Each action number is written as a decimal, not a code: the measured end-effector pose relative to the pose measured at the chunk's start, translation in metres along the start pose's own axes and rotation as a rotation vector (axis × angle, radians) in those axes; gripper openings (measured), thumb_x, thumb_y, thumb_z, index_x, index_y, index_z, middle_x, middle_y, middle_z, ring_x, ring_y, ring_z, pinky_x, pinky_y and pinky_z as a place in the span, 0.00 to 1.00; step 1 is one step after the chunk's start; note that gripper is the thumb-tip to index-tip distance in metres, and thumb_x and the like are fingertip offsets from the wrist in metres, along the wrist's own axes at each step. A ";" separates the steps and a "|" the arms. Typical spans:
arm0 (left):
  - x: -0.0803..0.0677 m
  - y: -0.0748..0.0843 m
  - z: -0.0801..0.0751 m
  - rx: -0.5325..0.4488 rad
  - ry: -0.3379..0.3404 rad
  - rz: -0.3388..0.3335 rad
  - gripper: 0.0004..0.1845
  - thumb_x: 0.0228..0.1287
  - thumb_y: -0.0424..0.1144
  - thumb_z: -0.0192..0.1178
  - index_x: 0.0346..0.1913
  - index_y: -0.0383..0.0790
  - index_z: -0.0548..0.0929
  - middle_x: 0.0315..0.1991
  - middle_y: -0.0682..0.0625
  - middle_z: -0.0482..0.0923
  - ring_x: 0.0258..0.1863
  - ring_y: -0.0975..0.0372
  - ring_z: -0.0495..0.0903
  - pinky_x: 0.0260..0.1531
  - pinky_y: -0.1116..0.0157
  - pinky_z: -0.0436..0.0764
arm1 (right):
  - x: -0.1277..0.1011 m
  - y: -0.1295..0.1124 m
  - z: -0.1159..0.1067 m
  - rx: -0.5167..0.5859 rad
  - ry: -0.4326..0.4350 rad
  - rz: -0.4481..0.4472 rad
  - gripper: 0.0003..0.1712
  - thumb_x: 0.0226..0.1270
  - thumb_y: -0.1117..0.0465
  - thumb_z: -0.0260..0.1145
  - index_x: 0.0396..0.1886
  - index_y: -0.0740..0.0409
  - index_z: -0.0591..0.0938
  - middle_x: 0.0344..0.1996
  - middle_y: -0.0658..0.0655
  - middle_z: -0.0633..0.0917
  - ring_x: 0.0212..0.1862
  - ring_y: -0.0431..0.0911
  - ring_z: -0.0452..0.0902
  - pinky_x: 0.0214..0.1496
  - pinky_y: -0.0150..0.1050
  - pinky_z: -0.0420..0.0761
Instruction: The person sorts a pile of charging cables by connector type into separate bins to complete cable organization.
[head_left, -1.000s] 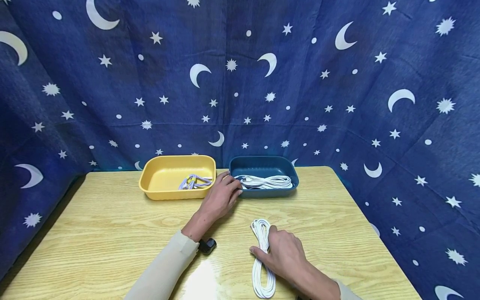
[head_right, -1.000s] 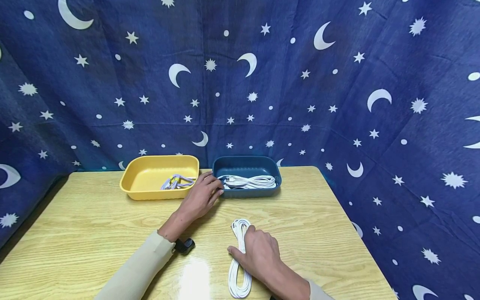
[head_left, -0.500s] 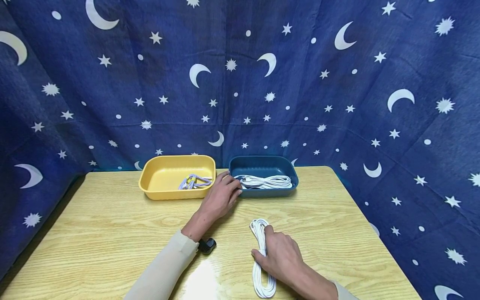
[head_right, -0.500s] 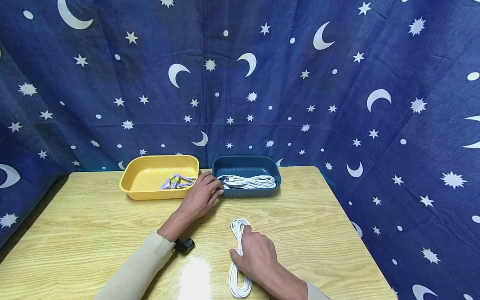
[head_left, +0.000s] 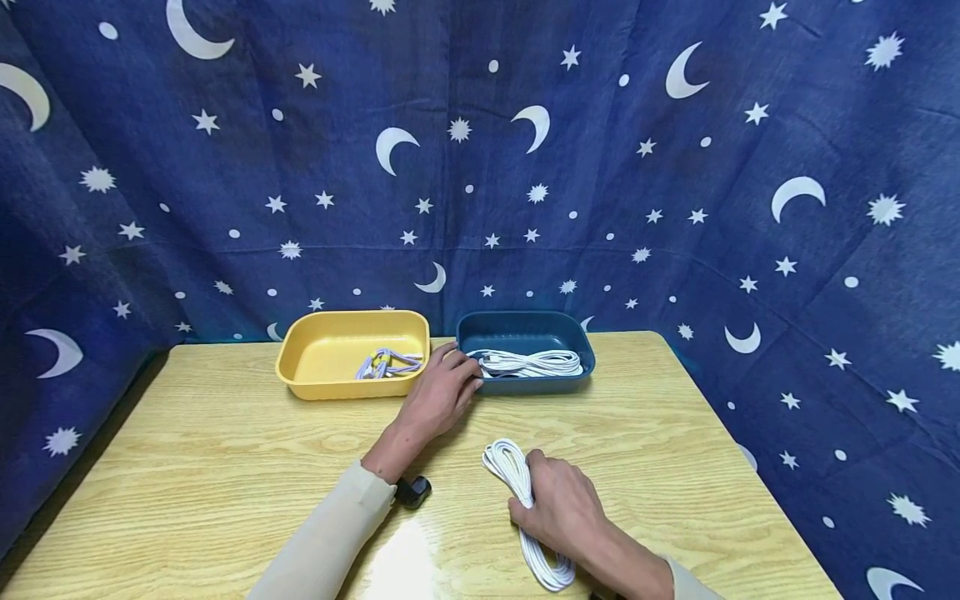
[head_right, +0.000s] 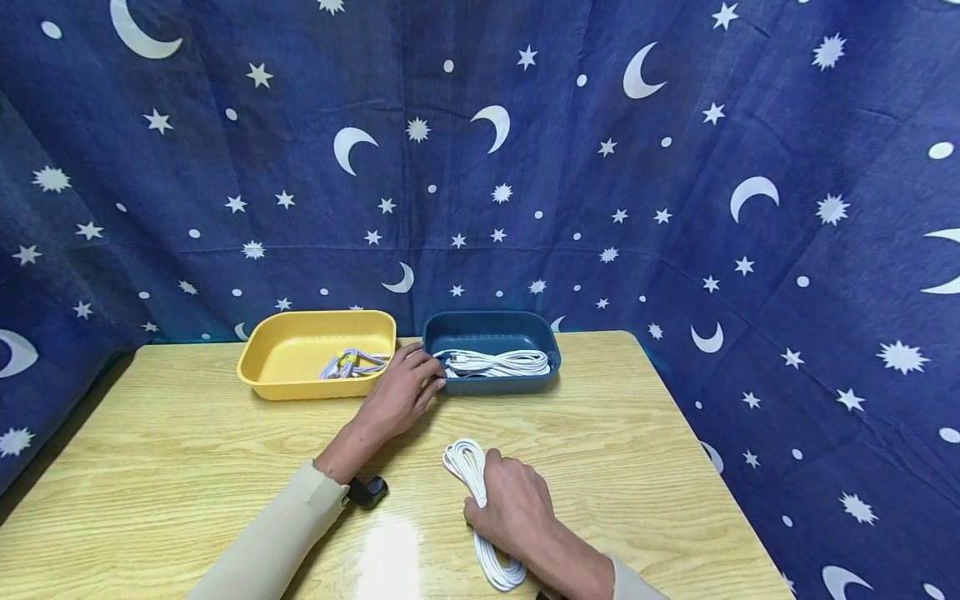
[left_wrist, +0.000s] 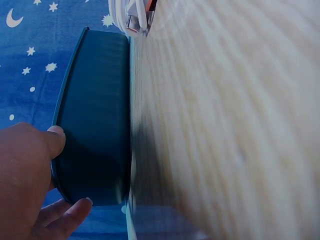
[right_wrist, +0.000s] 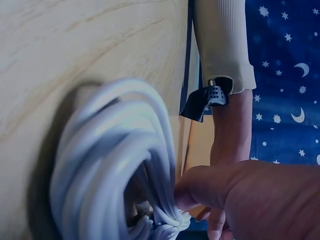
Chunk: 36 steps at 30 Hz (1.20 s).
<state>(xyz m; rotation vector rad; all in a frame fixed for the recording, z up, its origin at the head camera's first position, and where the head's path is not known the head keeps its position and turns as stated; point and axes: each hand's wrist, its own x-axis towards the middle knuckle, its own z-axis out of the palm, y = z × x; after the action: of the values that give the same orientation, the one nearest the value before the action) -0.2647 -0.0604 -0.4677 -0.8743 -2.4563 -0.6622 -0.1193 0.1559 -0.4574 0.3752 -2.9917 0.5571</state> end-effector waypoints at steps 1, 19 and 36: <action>0.000 0.000 0.000 0.004 -0.001 0.000 0.03 0.78 0.40 0.63 0.43 0.47 0.84 0.45 0.48 0.82 0.70 0.42 0.73 0.77 0.51 0.65 | 0.000 0.001 0.000 0.002 0.001 -0.003 0.21 0.51 0.53 0.80 0.37 0.58 0.80 0.20 0.46 0.76 0.20 0.38 0.69 0.19 0.35 0.69; 0.000 0.000 0.000 0.015 -0.023 -0.012 0.02 0.78 0.39 0.63 0.45 0.46 0.85 0.47 0.48 0.83 0.71 0.44 0.72 0.77 0.51 0.64 | 0.008 0.008 -0.013 0.086 -0.034 -0.049 0.23 0.48 0.64 0.72 0.48 0.62 0.86 0.24 0.44 0.81 0.24 0.37 0.70 0.23 0.33 0.70; -0.001 -0.002 0.002 0.013 0.026 0.022 0.04 0.78 0.40 0.63 0.43 0.46 0.85 0.46 0.48 0.83 0.68 0.44 0.74 0.75 0.51 0.67 | 0.018 0.015 -0.041 0.038 0.040 -0.013 0.19 0.55 0.66 0.74 0.49 0.59 0.90 0.28 0.45 0.81 0.28 0.37 0.71 0.29 0.35 0.72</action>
<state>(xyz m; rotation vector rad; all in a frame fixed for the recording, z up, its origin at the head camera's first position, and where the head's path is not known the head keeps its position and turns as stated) -0.2663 -0.0609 -0.4705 -0.8808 -2.4216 -0.6455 -0.1395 0.1798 -0.4223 0.3807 -2.9419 0.6143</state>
